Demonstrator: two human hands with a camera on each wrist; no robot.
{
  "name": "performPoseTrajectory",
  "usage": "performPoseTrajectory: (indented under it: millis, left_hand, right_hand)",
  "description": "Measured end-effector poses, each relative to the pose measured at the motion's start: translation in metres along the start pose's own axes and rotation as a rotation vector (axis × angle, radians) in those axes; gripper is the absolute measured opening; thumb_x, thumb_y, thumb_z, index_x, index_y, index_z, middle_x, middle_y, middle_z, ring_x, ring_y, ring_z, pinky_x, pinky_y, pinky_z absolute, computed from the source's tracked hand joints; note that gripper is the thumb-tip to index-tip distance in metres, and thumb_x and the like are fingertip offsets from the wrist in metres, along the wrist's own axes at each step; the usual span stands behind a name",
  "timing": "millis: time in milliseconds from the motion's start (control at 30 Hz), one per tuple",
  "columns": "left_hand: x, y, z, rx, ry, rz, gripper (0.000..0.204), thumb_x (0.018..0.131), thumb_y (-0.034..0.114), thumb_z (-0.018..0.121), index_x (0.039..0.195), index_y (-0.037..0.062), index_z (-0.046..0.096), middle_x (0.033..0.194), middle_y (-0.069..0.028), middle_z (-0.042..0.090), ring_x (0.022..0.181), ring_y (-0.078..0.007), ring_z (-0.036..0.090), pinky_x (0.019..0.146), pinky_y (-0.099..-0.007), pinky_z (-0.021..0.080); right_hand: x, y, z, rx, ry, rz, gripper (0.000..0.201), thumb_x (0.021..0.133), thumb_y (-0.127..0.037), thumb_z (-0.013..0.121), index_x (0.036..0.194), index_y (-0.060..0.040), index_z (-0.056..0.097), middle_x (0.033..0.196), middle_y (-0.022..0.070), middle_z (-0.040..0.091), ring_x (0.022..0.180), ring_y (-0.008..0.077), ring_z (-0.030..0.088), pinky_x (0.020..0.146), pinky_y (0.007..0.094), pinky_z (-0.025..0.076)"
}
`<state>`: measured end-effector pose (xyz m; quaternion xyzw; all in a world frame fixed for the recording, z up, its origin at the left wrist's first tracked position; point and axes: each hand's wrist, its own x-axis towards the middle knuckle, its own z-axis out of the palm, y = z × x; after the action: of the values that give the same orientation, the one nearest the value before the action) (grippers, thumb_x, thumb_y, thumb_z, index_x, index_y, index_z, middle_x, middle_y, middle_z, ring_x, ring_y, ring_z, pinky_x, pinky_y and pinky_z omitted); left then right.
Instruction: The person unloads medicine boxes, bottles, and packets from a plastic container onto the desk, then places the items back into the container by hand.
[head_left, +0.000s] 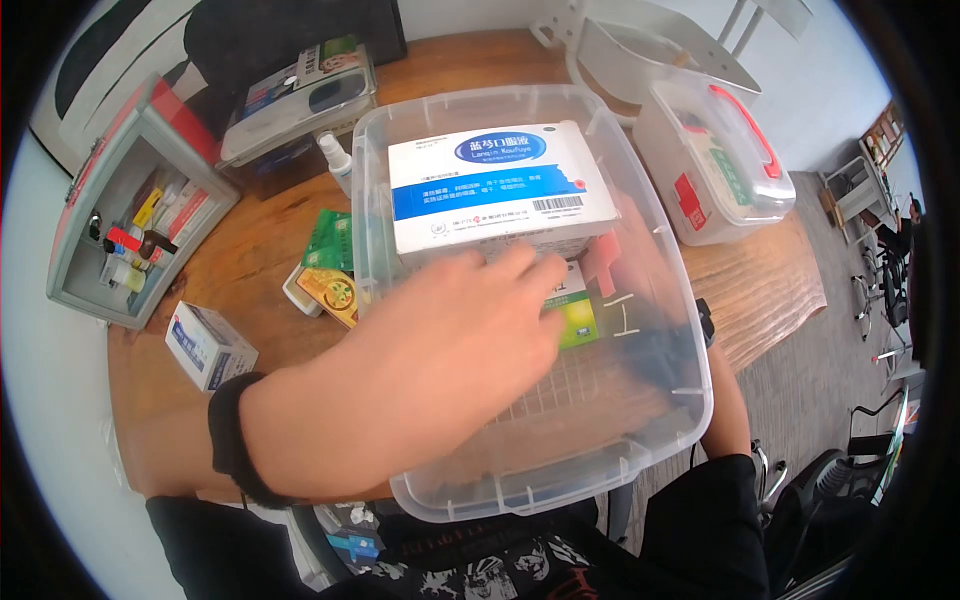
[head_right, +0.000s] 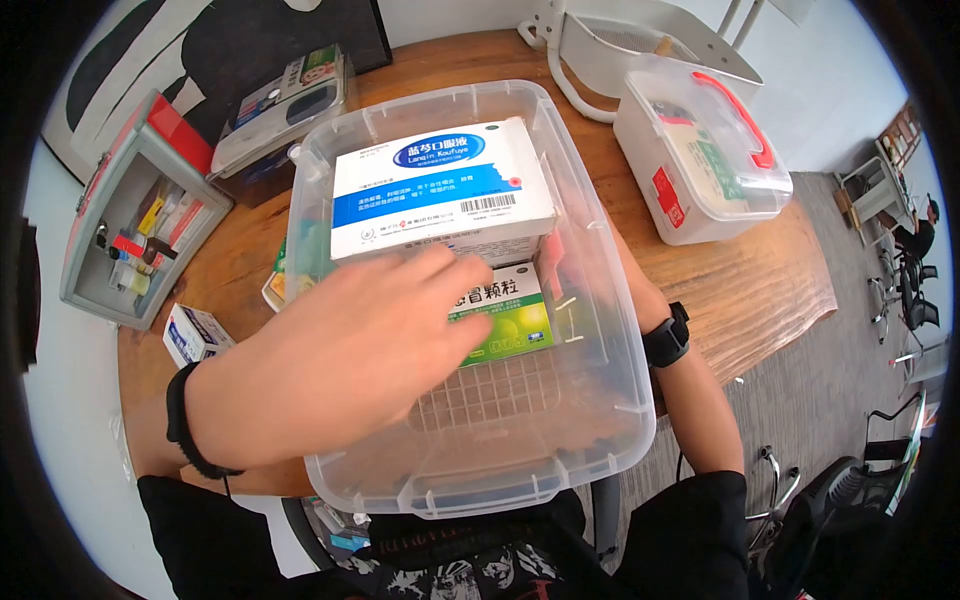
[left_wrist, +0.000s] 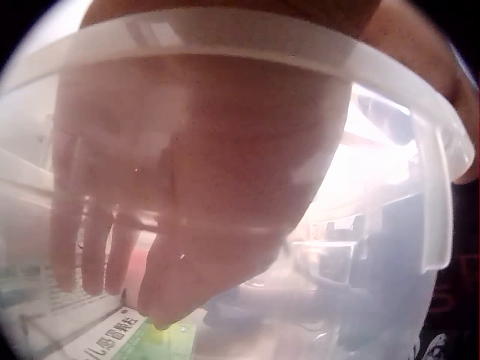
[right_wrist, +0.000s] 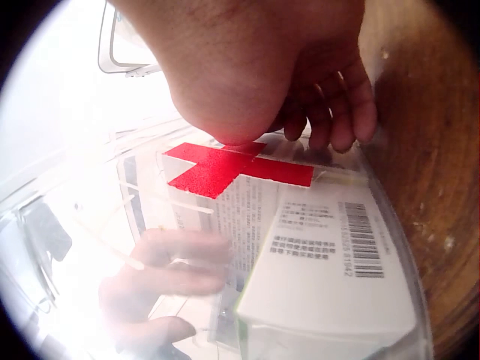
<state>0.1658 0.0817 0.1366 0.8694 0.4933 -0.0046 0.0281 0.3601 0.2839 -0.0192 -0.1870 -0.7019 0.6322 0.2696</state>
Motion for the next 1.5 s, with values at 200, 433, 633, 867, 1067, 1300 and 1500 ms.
performPoseTrajectory:
  millis: [200,433,633,867,1067,1300,1500]
  left_hand:
    - [-0.016,-0.01,0.012,-0.329,-0.109,0.173,0.022,0.091,0.006,0.069,0.11,-0.0027,0.077,0.112,-0.0199,0.071,0.103,-0.0316,0.073,0.087,-0.0416,0.061]
    - [-0.01,-0.002,0.008,-0.177,-0.053,0.063,0.026,0.104,0.019,0.067,0.094,-0.0011,0.08,0.081,-0.0147,0.073,0.075,-0.0302,0.076,0.067,-0.0419,0.059]
    - [-0.012,0.002,-0.007,-0.071,-0.146,0.021,0.029,0.106,0.024,0.069,0.089,0.0024,0.079,0.082,-0.0144,0.073,0.076,-0.0288,0.075,0.066,-0.0418,0.058]
    - [-0.063,0.01,-0.035,-0.086,0.415,-0.019,0.025,0.104,0.028,0.07,0.104,0.0045,0.08,0.085,-0.0049,0.067,0.076,-0.0204,0.061,0.067,-0.0346,0.048]
    - [-0.16,-0.007,-0.028,-0.259,0.943,-0.515,0.032,0.111,0.018,0.05,0.107,-0.0012,0.076,0.086,-0.0025,0.055,0.083,-0.0116,0.051,0.078,-0.0275,0.04]
    - [-0.244,-0.082,0.039,-0.4,1.249,-0.849,0.028,0.111,0.015,0.057,0.111,-0.0042,0.078,0.093,-0.0008,0.059,0.088,-0.0099,0.055,0.082,-0.0257,0.044]
    - [-0.288,-0.092,0.058,-0.529,1.099,-0.934,0.029,0.11,0.024,0.064,0.122,0.0015,0.078,0.122,-0.0051,0.075,0.116,-0.0152,0.064,0.111,-0.0355,0.049]
  right_hand:
    - [0.002,-0.006,0.003,-0.095,-0.005,0.06,0.058,0.112,-0.028,0.065,0.159,0.0009,0.045,0.077,0.0029,0.068,0.06,0.0089,0.065,0.055,0.0234,0.051]
    - [0.002,-0.01,0.002,-0.008,-0.006,0.133,0.049,0.111,-0.019,0.061,0.154,0.0023,0.05,0.079,0.0047,0.069,0.063,0.0082,0.066,0.055,0.0238,0.052]
    - [0.009,-0.01,0.007,-0.345,0.055,-0.232,0.031,0.113,-0.016,0.059,0.137,0.0042,0.062,0.075,0.0075,0.07,0.059,0.0117,0.069,0.052,0.0245,0.053]
    - [-0.004,-0.044,0.021,0.098,0.078,0.122,0.041,0.115,-0.029,0.057,0.132,0.0074,0.064,0.075,0.0102,0.073,0.056,0.0191,0.072,0.049,0.0284,0.055]
    - [-0.002,-0.007,0.012,0.003,0.215,-0.056,0.052,0.114,-0.038,0.055,0.142,0.0044,0.063,0.111,0.0173,0.077,0.091,0.0185,0.078,0.067,0.028,0.061]
    - [-0.003,0.026,-0.017,0.142,0.289,-0.059,0.055,0.115,-0.04,0.049,0.148,0.002,0.06,0.132,0.013,0.072,0.122,0.0217,0.069,0.108,0.0356,0.054]
    - [-0.003,0.042,-0.038,0.192,0.287,0.022,0.051,0.116,-0.039,0.048,0.141,0.0014,0.065,0.132,0.0131,0.072,0.123,0.02,0.068,0.104,0.0364,0.055]
